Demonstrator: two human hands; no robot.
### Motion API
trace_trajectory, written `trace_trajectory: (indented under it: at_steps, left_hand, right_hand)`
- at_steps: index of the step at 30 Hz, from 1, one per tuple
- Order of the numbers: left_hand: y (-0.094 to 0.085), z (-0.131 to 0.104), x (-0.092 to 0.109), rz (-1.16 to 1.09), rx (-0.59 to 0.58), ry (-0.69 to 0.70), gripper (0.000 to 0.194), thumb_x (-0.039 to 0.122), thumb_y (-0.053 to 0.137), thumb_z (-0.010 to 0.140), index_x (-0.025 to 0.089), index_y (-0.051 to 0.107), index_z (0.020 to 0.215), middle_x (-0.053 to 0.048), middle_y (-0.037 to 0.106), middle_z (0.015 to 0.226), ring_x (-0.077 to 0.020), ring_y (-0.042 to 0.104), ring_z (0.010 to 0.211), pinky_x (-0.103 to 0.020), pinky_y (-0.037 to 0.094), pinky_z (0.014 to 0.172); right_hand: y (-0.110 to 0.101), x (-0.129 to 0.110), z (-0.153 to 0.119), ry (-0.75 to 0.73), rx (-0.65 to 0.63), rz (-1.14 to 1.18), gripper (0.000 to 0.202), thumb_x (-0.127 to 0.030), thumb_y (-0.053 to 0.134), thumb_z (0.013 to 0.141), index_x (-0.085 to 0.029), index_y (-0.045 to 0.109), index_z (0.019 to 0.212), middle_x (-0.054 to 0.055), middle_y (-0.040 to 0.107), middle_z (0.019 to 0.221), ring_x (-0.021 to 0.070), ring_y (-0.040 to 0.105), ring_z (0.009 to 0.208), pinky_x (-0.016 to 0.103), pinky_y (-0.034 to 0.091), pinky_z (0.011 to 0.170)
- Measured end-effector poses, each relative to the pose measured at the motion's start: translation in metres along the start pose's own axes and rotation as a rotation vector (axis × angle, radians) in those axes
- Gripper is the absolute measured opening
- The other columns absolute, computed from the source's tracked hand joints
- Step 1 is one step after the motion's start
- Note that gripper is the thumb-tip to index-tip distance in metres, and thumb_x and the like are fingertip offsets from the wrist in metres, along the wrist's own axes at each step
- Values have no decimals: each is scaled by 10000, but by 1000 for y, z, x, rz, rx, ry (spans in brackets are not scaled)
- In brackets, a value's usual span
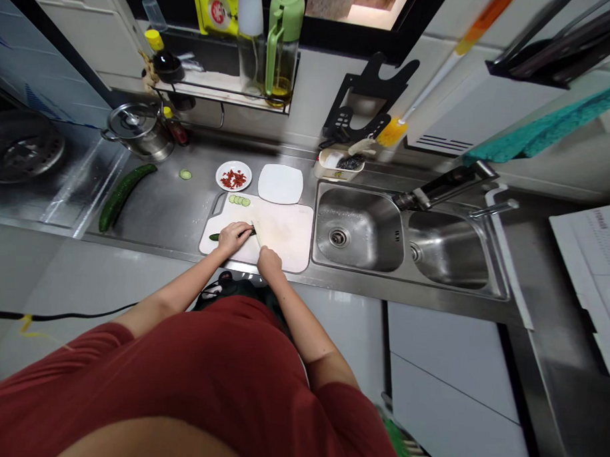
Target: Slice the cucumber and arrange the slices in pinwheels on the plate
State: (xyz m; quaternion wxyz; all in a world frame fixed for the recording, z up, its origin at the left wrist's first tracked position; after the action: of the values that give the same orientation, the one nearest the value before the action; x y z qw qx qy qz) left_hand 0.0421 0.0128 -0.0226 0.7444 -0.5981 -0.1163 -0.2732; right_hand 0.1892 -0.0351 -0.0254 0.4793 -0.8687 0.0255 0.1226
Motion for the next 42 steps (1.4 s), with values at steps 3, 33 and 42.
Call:
trace_trajectory:
  at_steps: [3,33,42]
  left_hand:
    - [1,0,-1,1,2,-4,284,367,474,957,253,719,1045,-40,713,1055,-179,632,969,-299,486,842]
    - [0,0,-2,-22,10,-11,261,360,494,947,261,720,1030,-32,715,1060,-184,635,967,-308,490,839]
    - [0,0,-1,-24,13,-16,259,352,495,945,254,717,1033,-38,714,1069,-186,636,986,-310,486,869]
  right_hand:
    - [1,3,-6,0,-6,-5,237,-92,400,927,-120,548,1110,161,670,1055,231,660,995,292,487,798]
    - [-19,-13,24,-2,6,45,288,-90,421,911,-121,578,1151,167,662,1129,237,647,1046,296,482,827]
    - [-8,-2,8,13,-15,28,263,-110,431,918,-127,582,1133,173,663,1114,243,654,1026,301,488,813]
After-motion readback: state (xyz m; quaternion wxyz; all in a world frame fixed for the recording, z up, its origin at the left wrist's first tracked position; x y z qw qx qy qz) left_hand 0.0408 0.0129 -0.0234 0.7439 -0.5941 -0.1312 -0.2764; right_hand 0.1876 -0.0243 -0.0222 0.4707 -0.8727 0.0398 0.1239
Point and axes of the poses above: each hand's wrist, its own z-axis towards the middle knuckle, its own y-axis out of the palm, x = y × z, the point moved 7 cm from there along z, towards the middle knuckle
